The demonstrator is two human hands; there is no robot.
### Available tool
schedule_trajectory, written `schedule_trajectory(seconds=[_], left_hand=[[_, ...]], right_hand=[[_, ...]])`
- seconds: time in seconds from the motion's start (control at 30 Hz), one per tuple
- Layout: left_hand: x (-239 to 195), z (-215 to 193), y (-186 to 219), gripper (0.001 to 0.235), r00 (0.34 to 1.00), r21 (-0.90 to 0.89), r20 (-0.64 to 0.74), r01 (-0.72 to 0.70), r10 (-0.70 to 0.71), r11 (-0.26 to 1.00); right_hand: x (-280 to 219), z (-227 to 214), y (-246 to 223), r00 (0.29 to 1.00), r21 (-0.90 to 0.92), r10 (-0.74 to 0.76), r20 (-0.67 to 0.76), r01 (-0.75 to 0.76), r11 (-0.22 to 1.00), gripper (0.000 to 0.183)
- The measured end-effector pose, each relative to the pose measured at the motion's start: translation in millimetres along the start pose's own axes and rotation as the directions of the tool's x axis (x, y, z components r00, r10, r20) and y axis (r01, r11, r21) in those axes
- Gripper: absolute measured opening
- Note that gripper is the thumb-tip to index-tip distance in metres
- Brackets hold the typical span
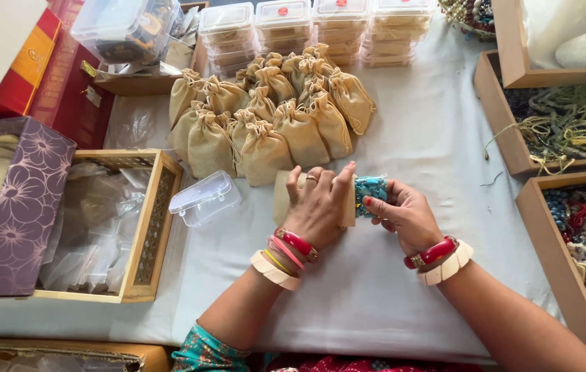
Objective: The person places a turquoise beaded bracelet into a small clear plastic bag and ties it shut. They then place the bagged bracelet into a small beige drawstring pouch, tie the pouch closed, and place it into a clear plastic container.
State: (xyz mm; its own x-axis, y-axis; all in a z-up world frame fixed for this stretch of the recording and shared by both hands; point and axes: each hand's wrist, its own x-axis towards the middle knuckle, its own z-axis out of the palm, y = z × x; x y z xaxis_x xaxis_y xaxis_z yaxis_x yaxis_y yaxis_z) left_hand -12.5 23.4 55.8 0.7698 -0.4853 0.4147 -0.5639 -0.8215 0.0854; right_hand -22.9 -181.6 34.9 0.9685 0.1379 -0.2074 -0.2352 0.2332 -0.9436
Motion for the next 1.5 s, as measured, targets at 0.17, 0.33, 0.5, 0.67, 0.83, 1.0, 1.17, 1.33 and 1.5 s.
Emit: schedule_trajectory(seconds=[0.17, 0.33, 0.5, 0.67, 0.83, 1.0, 1.17, 1.33, 1.5], left_hand=[[3.4, 18.8, 18.9, 0.061, 0.974, 0.156, -0.223, 0.004, 0.031, 0.988], [8.4, 28.5, 27.8, 0.063, 0.967, 0.104, -0.256, 0.041, -0.013, 0.994], [10.9, 12.6, 18.8, 0.072, 0.956, 0.002, -0.287, 0.055, -0.052, 0.999], [6.5, 17.0, 23.7, 0.083, 0.964, -0.11, -0.262, -0.071, 0.04, 0.991], [8.2, 3.4, 17.5, 0.105, 0.968, -0.275, -0.244, -0.121, 0.053, 0.954], [12.2, -11.9, 0.3, 0.126, 0.983, -0.423, -0.168, -0.134, 0.068, 0.896], [4.4, 5.7, -1.6, 0.113, 0.999, -0.338, 0.003, -0.039, 0.042, 0.94], [6.9, 3.7, 5.6, 0.109, 0.993, -0.481, -0.12, -0.063, 0.005, 0.874], [11.9, -18.9, -6.0, 0.12, 0.999, -0.763, -0.052, -0.049, 0.014, 0.645]], right_hand=[[-1.5, 3.1, 3.6, 0.999, -0.08, -0.032, -0.032, 0.03, 0.996, 0.023], [-2.1, 3.1, 6.5, 0.997, -0.036, -0.065, -0.037, 0.063, 0.997, 0.024], [-15.2, 4.2, -19.2, 0.996, 0.023, -0.082, 0.039, 0.082, 0.996, 0.021], [-16.0, 6.7, -13.3, 0.993, -0.135, -0.02, 0.114, 0.036, 0.99, 0.016], [-12.9, 7.4, -9.3, 0.989, -0.099, -0.077, 0.129, 0.09, 0.991, 0.019], [-10.6, -8.0, -16.6, 0.988, -0.144, -0.143, 0.062, 0.151, 0.978, 0.024], [-34.5, 13.8, -42.3, 0.922, -0.546, -0.317, 0.222, 0.387, 0.743, 0.035], [-45.2, 31.8, -52.3, 0.723, -0.723, -0.606, 0.332, 0.607, 0.328, 0.042], [-42.9, 17.1, -55.0, 0.689, -0.724, -0.653, 0.314, 0.618, 0.305, 0.041]])
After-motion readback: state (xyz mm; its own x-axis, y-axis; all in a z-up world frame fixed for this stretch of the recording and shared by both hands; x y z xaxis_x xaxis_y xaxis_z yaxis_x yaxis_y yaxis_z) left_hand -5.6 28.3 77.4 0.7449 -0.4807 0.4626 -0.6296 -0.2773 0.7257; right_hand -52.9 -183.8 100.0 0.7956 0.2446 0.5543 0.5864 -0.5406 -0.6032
